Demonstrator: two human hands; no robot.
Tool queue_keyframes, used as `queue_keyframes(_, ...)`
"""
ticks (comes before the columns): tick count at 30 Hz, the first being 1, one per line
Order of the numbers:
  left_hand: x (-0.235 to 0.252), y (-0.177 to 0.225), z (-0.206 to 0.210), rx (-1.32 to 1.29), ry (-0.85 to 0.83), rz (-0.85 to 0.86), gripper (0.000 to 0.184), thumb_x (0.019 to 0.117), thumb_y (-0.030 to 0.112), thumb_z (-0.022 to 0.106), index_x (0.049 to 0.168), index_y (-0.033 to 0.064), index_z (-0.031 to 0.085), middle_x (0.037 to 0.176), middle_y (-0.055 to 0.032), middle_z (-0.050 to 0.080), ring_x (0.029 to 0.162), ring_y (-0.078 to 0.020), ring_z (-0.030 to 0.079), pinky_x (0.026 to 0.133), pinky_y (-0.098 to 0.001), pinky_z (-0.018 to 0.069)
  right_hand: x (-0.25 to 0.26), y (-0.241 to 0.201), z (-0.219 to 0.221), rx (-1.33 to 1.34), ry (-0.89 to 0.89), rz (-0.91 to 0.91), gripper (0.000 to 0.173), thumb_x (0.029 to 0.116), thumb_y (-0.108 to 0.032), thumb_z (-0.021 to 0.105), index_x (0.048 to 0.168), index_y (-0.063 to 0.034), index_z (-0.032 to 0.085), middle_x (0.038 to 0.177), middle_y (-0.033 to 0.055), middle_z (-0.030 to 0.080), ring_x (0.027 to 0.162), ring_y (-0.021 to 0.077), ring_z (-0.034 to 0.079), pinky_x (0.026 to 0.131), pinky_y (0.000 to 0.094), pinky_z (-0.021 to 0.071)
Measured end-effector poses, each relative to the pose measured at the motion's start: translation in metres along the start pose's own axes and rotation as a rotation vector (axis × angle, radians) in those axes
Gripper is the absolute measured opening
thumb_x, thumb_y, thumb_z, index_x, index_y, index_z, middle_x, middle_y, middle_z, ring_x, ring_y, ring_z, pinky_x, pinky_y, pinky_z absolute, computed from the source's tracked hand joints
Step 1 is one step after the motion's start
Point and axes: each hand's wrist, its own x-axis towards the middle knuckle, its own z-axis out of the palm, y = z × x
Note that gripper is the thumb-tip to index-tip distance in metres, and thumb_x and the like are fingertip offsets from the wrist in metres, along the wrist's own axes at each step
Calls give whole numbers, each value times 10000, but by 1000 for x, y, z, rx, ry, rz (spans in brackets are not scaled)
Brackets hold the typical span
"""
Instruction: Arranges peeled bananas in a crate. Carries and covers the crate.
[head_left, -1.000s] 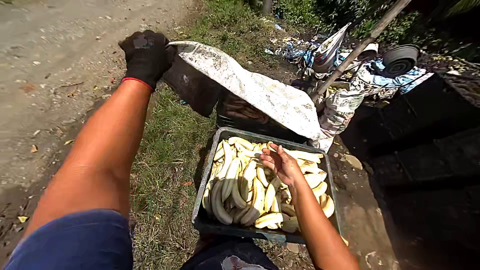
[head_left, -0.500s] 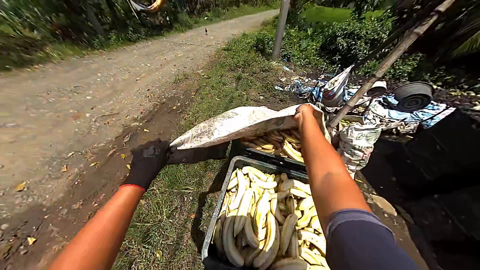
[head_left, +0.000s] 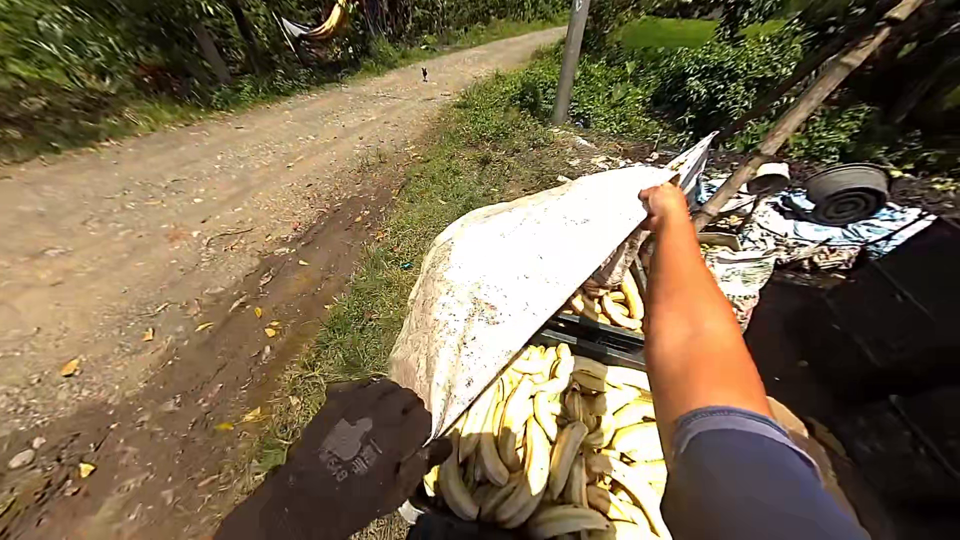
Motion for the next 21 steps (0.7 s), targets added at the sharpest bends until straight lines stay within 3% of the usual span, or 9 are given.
queue_keyframes(2, 13, 36, 4, -112, -144, 111, 424, 963, 548, 567, 852, 160, 696, 874, -64, 707, 874, -288, 696, 770, -524, 545, -8, 36, -29, -101, 111, -219, 552, 1018, -374, 592, 1472, -61, 556, 1674, 283, 183, 1539, 469, 186, 1201, 685, 185)
queue_keyframes(3, 20, 50, 6, -167, -207, 167, 412, 972, 528, 573, 875, 146, 690, 879, -86, 695, 876, -310, 682, 779, -537, 533, -11, 46, -44, -9, 119, -352, 623, 1041, -397, 537, 1564, -74, 435, 1709, 241, 82, 1582, 395, 98, 1255, 598, 132)
queue_keyframes(4, 30, 64, 8, -215, -270, 223, 405, 987, 492, 557, 879, 123, 685, 879, -117, 691, 878, -342, 677, 779, -558, 524, -14, 51, -57, 195, 95, -455, 659, 1061, -371, 472, 1624, -77, 294, 1726, 162, 80, 1585, 245, 162, 1273, 420, 214)
queue_keyframes(5, 40, 76, 16, -264, -293, 278, 390, 1002, 457, 545, 871, 115, 679, 858, -124, 685, 857, -344, 678, 761, -557, 525, -23, 47, -71, 418, 50, -500, 641, 1093, -354, 398, 1648, -107, 194, 1718, 100, 159, 1507, 164, 340, 1188, 338, 370)
queue_keyframes(7, 59, 94, 36, -353, -271, 323, 347, 1017, 418, 557, 893, 123, 692, 811, -95, 677, 797, -291, 686, 707, -509, 563, -54, 39, -98, 626, -5, -431, 569, 1118, -400, 318, 1642, -198, 224, 1651, 54, 346, 1360, 195, 530, 1035, 397, 512)
queue_keyframes(10, 96, 105, 44, -412, -243, 314, 404, 1008, 466, 533, 867, 123, 692, 856, -101, 685, 864, -310, 684, 730, -550, 541, -130, 72, -118, 476, 34, -76, 567, 1084, -512, 408, 1571, -222, 406, 1491, 67, 534, 1222, 224, 590, 936, 451, 503)
queue_keyframes(14, 124, 87, 14, -619, -133, 210, 454, 1012, 489, 533, 846, 89, 668, 834, -91, 655, 832, -260, 656, 747, -498, 528, -218, 178, -108, 405, -69, 434, 678, 1046, -632, 389, 1513, -140, 420, 1367, 160, 589, 1132, 301, 640, 895, 502, 544)
queue_keyframes(18, 109, 29, -28, -891, 25, -45, 291, 939, 476, 654, 912, 189, 692, 729, 58, 638, 604, -51, 589, 540, -274, 525, -249, 210, -76, 572, -90, 563, 638, 1088, -564, 343, 1477, -65, 424, 1243, 182, 634, 984, 267, 687, 837, 411, 576)
queue_keyframes(21, 72, -3, -46, -977, 262, -264, 209, 882, 485, 710, 950, 288, 694, 716, 177, 622, 581, 67, 557, 515, -137, 491, -234, 205, -59, 712, -78, 573, 641, 1085, -584, 318, 1449, -71, 440, 1246, 162, 640, 999, 252, 687, 836, 391, 571)
